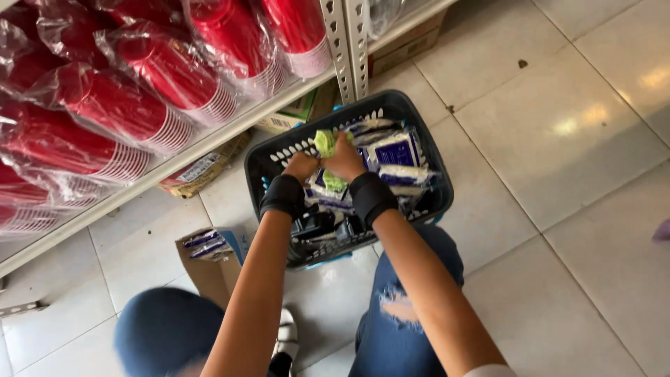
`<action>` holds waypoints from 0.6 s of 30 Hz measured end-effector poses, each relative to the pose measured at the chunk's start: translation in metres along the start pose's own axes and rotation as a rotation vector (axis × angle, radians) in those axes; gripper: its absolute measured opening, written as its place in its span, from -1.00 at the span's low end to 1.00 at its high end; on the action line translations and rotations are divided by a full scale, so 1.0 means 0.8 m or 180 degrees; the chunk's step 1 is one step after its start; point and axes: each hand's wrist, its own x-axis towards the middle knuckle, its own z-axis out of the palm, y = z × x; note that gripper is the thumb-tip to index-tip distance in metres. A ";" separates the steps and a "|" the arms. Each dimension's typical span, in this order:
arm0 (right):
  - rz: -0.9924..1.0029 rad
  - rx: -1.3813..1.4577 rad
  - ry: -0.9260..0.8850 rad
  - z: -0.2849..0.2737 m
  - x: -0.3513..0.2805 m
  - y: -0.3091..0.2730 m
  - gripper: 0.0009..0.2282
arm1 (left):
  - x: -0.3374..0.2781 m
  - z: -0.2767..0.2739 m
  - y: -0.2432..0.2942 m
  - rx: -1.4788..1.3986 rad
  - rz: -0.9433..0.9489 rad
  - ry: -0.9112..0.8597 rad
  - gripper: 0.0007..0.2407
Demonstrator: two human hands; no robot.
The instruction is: The person wipes down food packets with a cleaning cloth and organizes them into a cardboard box.
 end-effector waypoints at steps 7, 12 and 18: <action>0.0462 -0.0883 -0.0788 0.006 0.036 0.021 -0.26 | 0.156 0.057 -0.145 0.1112 0.0345 0.0154 -0.49; 0.0559 -0.1070 -0.1535 -0.024 0.038 0.026 -0.26 | 0.118 0.067 -0.119 0.0982 -0.0185 -0.0131 -0.39; 0.0589 -0.1107 -0.2067 -0.033 0.049 0.059 -0.24 | 0.119 0.067 -0.112 0.1558 -0.0546 -0.0305 -0.37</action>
